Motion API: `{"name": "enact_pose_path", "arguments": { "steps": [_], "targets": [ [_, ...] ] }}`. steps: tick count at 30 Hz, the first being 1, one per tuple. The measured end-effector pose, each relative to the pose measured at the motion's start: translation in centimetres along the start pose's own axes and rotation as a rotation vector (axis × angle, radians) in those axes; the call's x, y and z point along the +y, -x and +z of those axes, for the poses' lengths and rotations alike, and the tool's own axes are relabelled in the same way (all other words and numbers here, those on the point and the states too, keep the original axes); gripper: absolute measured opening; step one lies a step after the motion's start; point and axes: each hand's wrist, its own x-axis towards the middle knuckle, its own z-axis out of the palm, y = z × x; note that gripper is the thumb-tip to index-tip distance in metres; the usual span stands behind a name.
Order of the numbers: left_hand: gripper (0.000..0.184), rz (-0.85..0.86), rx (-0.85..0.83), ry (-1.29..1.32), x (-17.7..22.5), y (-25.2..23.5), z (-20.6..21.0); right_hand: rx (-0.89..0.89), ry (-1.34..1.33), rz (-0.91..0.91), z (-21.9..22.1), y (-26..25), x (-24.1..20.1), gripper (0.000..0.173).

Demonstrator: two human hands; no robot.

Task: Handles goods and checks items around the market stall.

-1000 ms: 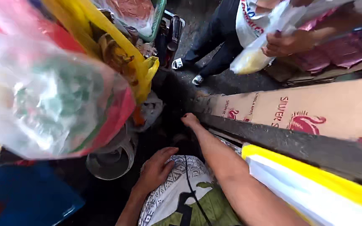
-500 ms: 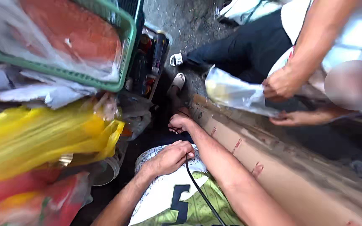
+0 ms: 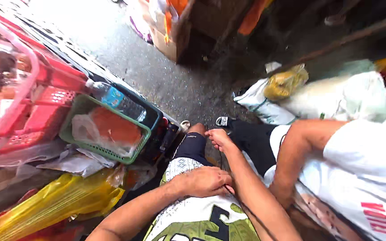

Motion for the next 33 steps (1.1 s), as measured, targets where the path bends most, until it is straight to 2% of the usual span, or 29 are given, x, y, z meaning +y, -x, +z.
{"name": "enact_pose_path", "arguments": {
  "steps": [3,7,11,13,16,19,21,22,24,27,30,33],
  "targets": [
    [0.037,0.038,0.093,-0.039,1.6,-2.3,-5.9,0.096,0.215,0.034,-3.7,-2.4,-3.9,0.025],
    [0.034,0.137,0.184,-0.02,2.3,-4.6,-16.5,0.068,0.533,0.064,-6.6,-7.8,-10.9,0.024],
    [0.025,0.254,0.331,-0.149,3.1,-7.0,-27.4,0.007,1.033,0.088,-6.8,-10.9,-22.9,0.034],
    [0.024,0.304,0.443,-0.108,3.2,-7.7,-32.3,-0.021,1.224,0.007,-5.9,-11.4,-29.8,0.037],
    [0.039,0.112,0.669,-0.005,-0.3,-7.4,-38.7,-0.122,1.264,-0.325,-3.7,-11.1,-39.6,0.041],
    [0.044,-0.282,1.029,-0.011,-9.8,-4.9,-42.5,-0.403,1.004,-0.641,-1.1,-8.4,-47.4,0.035],
    [0.051,-0.562,1.124,-0.08,-15.6,-2.2,-44.0,-0.581,1.058,-0.719,1.6,-8.0,-52.8,0.033],
    [0.052,-0.626,1.132,-0.083,-17.6,-1.0,-44.6,-0.676,1.094,-0.743,2.8,-7.6,-55.4,0.034],
    [0.044,-0.61,1.154,-0.032,-19.2,0.3,-46.5,-0.805,1.171,-0.755,4.6,-7.1,-60.4,0.036],
    [0.042,-0.593,1.171,0.002,-19.9,2.3,-52.9,-0.888,1.262,-0.848,7.4,-6.9,-70.2,0.037],
    [0.044,-0.762,1.264,-0.073,-21.8,6.2,-58.6,-0.993,1.154,-0.982,10.0,-6.8,-81.0,0.036],
    [0.046,-0.876,1.471,-0.052,-23.1,12.2,-64.4,-1.066,0.994,-1.026,13.8,-5.7,-92.3,0.035]
  ]
}}
